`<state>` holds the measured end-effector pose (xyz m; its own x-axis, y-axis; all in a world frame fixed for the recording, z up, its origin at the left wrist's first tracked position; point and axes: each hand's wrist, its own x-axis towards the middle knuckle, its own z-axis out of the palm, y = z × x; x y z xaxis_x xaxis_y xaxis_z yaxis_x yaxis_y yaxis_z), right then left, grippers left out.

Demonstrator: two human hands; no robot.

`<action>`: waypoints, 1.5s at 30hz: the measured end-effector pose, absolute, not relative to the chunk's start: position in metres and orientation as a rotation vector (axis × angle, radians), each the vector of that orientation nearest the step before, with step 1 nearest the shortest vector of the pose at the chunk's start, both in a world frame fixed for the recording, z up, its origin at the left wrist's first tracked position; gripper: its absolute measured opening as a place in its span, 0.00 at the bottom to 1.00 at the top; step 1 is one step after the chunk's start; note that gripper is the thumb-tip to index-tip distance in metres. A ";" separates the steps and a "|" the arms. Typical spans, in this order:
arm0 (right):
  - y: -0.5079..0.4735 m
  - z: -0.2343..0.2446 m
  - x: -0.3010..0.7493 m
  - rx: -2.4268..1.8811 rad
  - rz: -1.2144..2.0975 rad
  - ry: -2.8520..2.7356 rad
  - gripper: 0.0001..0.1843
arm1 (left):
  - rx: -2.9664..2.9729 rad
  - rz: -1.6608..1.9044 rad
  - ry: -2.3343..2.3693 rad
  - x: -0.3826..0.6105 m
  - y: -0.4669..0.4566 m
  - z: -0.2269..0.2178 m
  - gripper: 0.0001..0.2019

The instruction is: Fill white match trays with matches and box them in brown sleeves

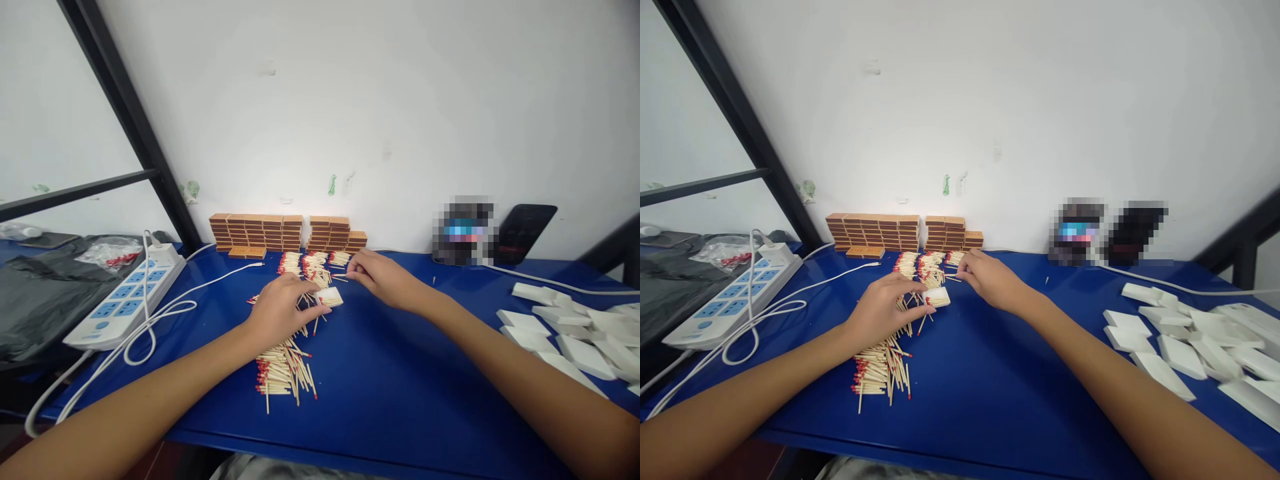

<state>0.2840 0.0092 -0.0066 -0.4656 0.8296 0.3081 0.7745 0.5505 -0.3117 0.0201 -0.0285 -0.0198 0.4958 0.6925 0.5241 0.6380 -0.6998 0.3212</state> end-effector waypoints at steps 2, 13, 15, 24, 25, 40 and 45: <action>0.001 0.000 0.279 -1.261 0.174 -2.419 0.06 | 2.621 1.003 1.206 0.019 -0.028 -0.019 0.19; -0.020 -0.001 0.256 -1.168 0.192 -2.523 0.06 | 2.605 1.050 1.169 0.020 -0.030 -0.018 0.19; -0.020 -0.002 0.255 -1.126 0.244 -2.498 0.06 | 2.600 1.052 1.167 0.020 -0.030 -0.017 0.18; 0.017 -0.022 0.277 -1.390 0.210 -2.145 0.07 | 2.563 0.998 1.250 0.021 -0.032 -0.016 0.18; 0.021 -0.026 0.281 -1.425 0.198 -2.163 0.07 | 2.559 0.991 1.253 0.021 -0.032 -0.016 0.18; 0.040 -0.038 0.278 -1.515 0.163 -2.216 0.06 | 2.556 1.007 1.230 0.022 -0.031 -0.017 0.19; 0.043 -0.041 0.278 -1.470 0.131 -2.237 0.06 | 2.567 1.008 1.213 0.022 -0.030 -0.018 0.18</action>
